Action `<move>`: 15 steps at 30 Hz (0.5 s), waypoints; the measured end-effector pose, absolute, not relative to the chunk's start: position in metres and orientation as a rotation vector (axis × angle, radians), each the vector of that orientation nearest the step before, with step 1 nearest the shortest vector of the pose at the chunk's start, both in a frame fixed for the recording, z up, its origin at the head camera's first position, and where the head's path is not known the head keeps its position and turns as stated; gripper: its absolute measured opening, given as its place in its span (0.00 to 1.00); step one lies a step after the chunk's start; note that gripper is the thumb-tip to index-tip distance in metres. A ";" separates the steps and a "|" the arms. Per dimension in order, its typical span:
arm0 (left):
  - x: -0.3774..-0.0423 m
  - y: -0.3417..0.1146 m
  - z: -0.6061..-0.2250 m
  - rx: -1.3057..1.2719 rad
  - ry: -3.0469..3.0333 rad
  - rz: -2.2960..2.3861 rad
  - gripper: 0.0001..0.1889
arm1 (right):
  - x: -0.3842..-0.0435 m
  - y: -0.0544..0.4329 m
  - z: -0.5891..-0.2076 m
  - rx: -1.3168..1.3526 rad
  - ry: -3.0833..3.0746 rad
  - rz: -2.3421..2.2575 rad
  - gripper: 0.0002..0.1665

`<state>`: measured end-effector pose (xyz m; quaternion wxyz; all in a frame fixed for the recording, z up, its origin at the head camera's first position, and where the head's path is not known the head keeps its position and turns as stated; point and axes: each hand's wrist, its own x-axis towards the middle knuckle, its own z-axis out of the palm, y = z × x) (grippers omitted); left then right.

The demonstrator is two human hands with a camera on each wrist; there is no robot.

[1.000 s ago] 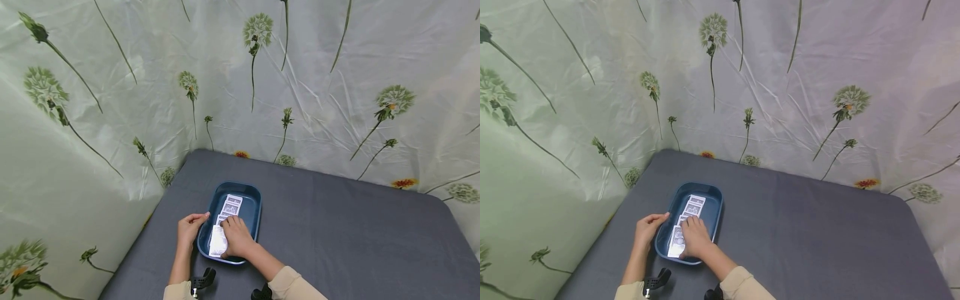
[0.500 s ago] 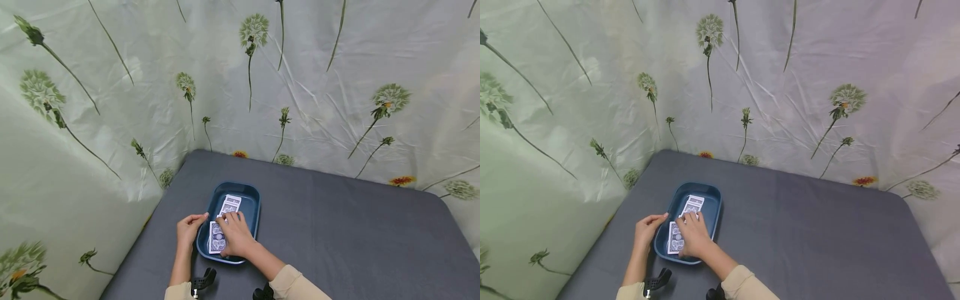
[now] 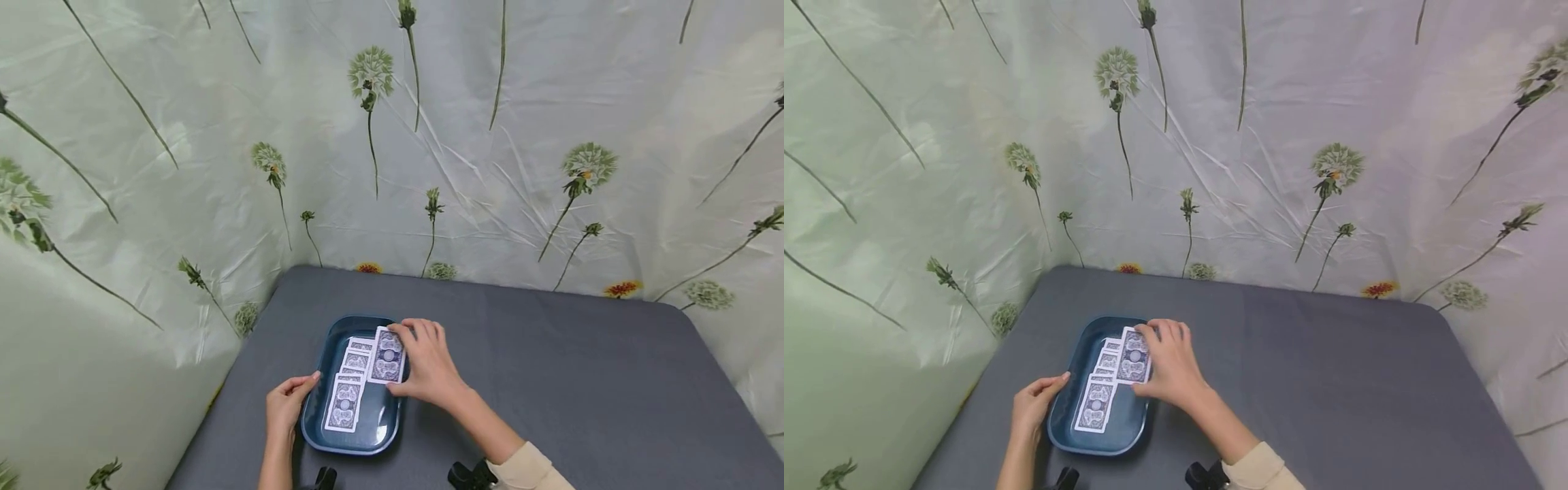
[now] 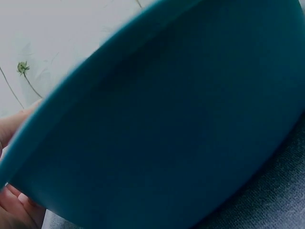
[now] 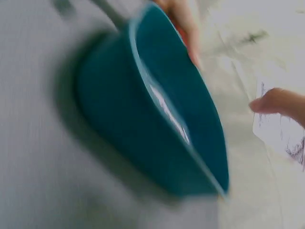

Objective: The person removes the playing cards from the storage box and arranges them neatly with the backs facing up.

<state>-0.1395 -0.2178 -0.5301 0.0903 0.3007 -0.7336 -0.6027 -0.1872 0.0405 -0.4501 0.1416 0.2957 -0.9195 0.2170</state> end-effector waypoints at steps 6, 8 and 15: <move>-0.138 -0.222 -0.530 0.909 -2.180 -1.756 0.16 | -0.200 0.088 -0.462 0.738 -2.678 0.626 0.53; -0.139 -0.222 -0.530 0.909 -2.184 -1.748 0.16 | -0.205 0.097 -0.473 0.729 -2.716 0.636 0.53; -0.141 -0.218 -0.531 0.896 -2.180 -1.777 0.16 | -0.216 0.106 -0.514 0.797 -2.857 0.602 0.53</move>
